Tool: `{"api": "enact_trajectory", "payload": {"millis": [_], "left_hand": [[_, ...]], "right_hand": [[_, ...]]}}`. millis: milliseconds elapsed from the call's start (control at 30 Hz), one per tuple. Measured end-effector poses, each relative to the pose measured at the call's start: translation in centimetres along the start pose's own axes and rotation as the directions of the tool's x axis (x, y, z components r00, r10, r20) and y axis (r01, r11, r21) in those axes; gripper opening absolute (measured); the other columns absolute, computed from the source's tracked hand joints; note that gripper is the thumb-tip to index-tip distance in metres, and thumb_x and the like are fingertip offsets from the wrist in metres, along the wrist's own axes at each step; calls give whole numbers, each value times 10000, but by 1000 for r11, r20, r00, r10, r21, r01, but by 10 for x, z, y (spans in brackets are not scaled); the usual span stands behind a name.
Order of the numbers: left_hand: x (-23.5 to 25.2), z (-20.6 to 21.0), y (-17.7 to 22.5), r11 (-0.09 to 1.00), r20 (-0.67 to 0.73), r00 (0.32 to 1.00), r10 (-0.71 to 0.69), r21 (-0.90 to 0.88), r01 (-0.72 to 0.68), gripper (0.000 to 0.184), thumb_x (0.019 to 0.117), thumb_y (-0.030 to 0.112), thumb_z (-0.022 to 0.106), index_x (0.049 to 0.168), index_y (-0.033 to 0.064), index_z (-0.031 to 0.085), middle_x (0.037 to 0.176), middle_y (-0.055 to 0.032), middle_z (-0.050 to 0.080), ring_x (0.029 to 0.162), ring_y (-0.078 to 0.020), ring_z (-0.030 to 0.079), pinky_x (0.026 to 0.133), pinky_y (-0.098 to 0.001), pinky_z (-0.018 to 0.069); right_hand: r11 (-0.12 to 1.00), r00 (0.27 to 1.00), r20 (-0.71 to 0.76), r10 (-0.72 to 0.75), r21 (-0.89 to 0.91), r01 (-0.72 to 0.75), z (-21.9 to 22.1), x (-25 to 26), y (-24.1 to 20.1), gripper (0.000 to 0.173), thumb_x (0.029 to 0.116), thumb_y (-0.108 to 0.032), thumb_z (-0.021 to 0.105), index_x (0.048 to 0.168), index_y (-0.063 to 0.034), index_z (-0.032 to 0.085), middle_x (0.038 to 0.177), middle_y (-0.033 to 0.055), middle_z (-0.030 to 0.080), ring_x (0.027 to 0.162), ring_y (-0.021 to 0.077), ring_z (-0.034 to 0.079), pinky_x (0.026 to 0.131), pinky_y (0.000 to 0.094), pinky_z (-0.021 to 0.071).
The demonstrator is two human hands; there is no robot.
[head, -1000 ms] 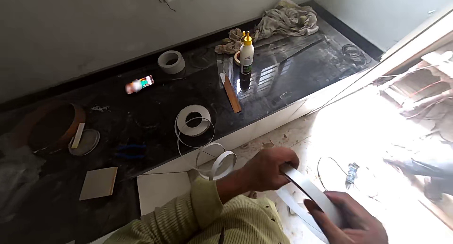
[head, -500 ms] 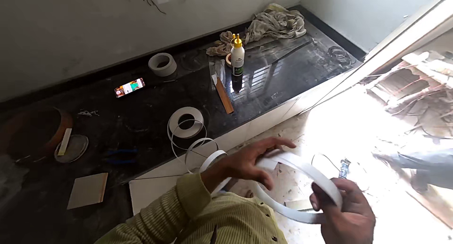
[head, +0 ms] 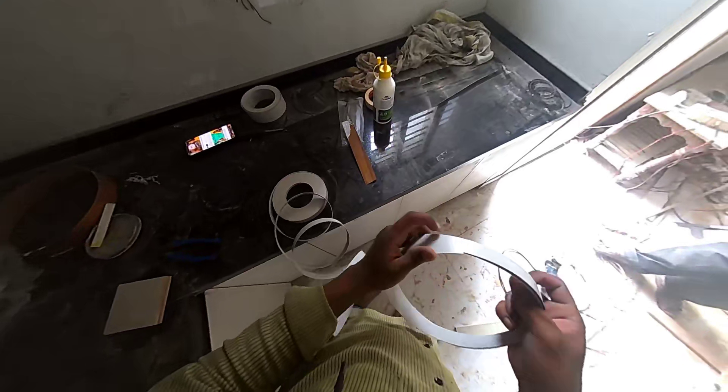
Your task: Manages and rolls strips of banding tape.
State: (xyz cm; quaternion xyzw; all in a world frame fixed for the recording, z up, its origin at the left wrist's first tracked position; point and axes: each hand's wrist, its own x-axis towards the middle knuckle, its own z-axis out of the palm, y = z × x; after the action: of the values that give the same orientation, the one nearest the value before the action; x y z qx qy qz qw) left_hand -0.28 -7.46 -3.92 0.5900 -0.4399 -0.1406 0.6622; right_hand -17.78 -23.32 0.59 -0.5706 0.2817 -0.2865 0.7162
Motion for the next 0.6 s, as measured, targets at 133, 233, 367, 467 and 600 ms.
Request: {"api": "enact_trajectory", "payload": {"millis": [133,233,367,467,600], "left_hand": [[2,-6,4,988,20,990,143,-57,-142,292,1008,342,654,1012,51,631,955,-31,644,784,-49,599,673,-195,533],[3,-11,9,977,87,987,137,-177,-120,269,959,311,727,966,48,672,1114,-72,685,974,-89,663,798,-230,583],[3,-15,12,985,178,977,121,-146,-95,188,909,236,780,974,60,759,1356,-144,625,1268,-207,601,1036,-374,554],[-5,-10,4,996,114,990,80,-56,-74,104,908,146,767,941,47,772,1290,-131,643,1183,-164,632,979,-327,574],[-7,-10,-2,980,18,990,140,139,-141,107,946,50,650,855,13,608,1173,-134,654,929,-97,667,768,-235,593]], "right_hand": [[997,996,-12,83,5,-83,-1,9,0,105,959,-148,621,1055,-122,588,602,-34,512,433,26,446,415,167,416],[995,996,-31,87,42,-85,-2,11,2,79,974,-119,581,1052,-117,587,608,-30,518,431,24,445,415,161,416],[992,996,-37,87,92,-83,-2,13,4,55,995,-103,538,1033,-119,574,621,-31,532,437,22,467,428,159,446],[995,996,-6,85,48,-84,2,11,6,82,974,-133,591,1053,-115,574,639,-27,547,456,28,480,449,171,459],[979,994,105,22,-206,0,3,7,5,347,872,-253,771,1134,-98,606,765,-19,671,562,60,601,516,197,526]]}}
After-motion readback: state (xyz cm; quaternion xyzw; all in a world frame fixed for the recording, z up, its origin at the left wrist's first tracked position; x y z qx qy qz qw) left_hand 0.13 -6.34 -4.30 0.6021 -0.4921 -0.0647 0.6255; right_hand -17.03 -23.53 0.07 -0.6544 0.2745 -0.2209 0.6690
